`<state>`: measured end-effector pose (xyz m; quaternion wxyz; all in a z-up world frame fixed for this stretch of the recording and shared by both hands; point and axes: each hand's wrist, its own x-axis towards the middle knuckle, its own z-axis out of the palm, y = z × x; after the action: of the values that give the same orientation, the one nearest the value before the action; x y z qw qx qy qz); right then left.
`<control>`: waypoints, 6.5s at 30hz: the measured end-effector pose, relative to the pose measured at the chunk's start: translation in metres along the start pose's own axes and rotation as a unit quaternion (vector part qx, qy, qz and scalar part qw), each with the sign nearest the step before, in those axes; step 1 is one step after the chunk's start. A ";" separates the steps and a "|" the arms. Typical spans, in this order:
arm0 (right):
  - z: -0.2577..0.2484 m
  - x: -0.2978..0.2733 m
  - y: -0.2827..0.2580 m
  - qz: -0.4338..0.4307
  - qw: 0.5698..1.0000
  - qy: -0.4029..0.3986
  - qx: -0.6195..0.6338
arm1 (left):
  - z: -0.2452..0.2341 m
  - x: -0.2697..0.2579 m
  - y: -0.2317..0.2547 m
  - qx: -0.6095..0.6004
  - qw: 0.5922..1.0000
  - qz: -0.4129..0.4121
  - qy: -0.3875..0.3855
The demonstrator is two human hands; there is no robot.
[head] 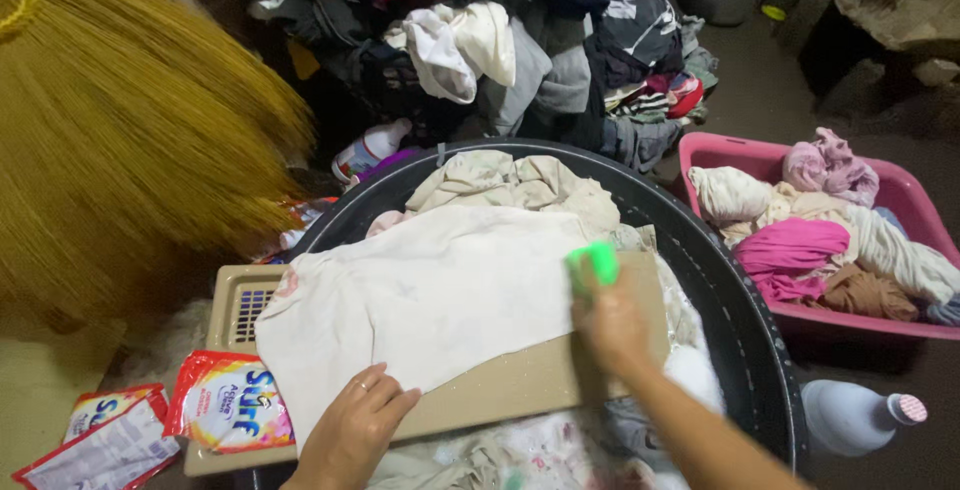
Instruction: The person hand washes clothes in a large black basin using a green brush and a washboard. They scrub a white floral cloth and a white cloth with colorful patterns, then wring them out and place them back into the basin.
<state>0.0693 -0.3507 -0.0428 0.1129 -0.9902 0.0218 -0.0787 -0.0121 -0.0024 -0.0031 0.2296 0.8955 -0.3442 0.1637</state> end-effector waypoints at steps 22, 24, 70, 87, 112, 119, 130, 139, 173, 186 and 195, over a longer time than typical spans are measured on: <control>-0.005 -0.048 0.037 0.018 0.999 0.013 0.043 | 0.006 -0.007 0.005 -0.022 0.999 -0.016 0.036; -0.013 -0.039 0.040 0.040 0.997 0.030 0.066 | 0.004 -0.006 0.003 -0.025 0.999 -0.011 0.045; -0.016 0.065 0.055 0.112 0.993 -0.036 0.006 | 0.040 -0.021 -0.019 0.001 0.999 -0.015 0.042; -0.045 0.047 0.101 0.114 0.993 -0.010 -0.025 | 0.007 0.003 0.007 -0.006 0.998 -0.054 0.023; -0.254 0.066 0.077 0.037 0.915 0.392 0.085 | -0.128 0.000 -0.043 -0.192 0.843 -0.501 0.034; -0.178 0.120 0.102 -0.016 0.932 0.358 0.056 | -0.093 0.057 -0.049 -0.644 0.554 -0.508 0.140; 0.043 -0.074 -0.146 -0.296 0.948 -0.002 0.120 | 0.007 -0.004 -0.032 -0.086 0.849 -0.505 0.128; 0.055 0.012 0.040 0.022 0.997 -0.020 0.070 | 0.000 0.005 -0.020 -0.074 0.842 -0.512 0.155; 0.085 -0.034 -0.100 -0.200 0.979 -0.033 0.010 | 0.021 0.021 -0.056 -0.610 0.541 -0.563 0.138; -0.036 0.025 0.022 0.060 0.997 0.013 0.052 | -0.017 -0.001 -0.052 -0.562 0.529 -0.596 0.220; -0.025 -0.013 -0.028 -0.032 0.998 -0.024 0.050 | -0.057 0.014 -0.039 -0.479 0.623 -0.573 0.231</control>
<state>0.0535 -0.3278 -0.0141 0.1607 -0.9851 -0.0162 -0.0592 0.0172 0.0456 0.0397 0.7458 0.6075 0.2730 0.0125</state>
